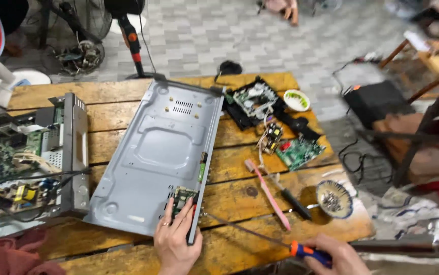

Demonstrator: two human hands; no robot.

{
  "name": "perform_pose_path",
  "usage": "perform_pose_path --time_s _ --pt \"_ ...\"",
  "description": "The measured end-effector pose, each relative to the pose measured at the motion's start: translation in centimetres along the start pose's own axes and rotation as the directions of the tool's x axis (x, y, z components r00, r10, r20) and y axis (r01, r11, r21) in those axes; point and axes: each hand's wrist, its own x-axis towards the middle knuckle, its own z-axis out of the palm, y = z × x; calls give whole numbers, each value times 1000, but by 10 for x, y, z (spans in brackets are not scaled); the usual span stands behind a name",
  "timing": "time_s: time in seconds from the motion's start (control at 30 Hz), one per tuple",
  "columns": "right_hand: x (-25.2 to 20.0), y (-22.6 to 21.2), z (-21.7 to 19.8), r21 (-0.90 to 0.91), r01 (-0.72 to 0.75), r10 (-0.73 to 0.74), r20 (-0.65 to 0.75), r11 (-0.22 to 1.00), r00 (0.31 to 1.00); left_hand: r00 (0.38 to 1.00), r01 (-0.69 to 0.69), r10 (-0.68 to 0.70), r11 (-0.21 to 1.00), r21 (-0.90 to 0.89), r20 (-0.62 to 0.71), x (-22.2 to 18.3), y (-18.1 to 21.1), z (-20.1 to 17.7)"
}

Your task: Disassembling an electronic device to remove and clean circuit boards

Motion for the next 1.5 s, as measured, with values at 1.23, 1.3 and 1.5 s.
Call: perform_pose_path --time_s 1.23,1.3,1.5 --pt "-39 34 52 909 416 73 -413 -23 908 999 40 -39 998 -52 25 -6 -2 4" --pt "-38 36 67 841 541 176 -529 -23 830 998 32 -31 999 -21 48 -8 -4 4" --pt "-15 38 78 911 375 548 -404 172 732 1000 11 -11 1000 -15 20 -2 -2 2"
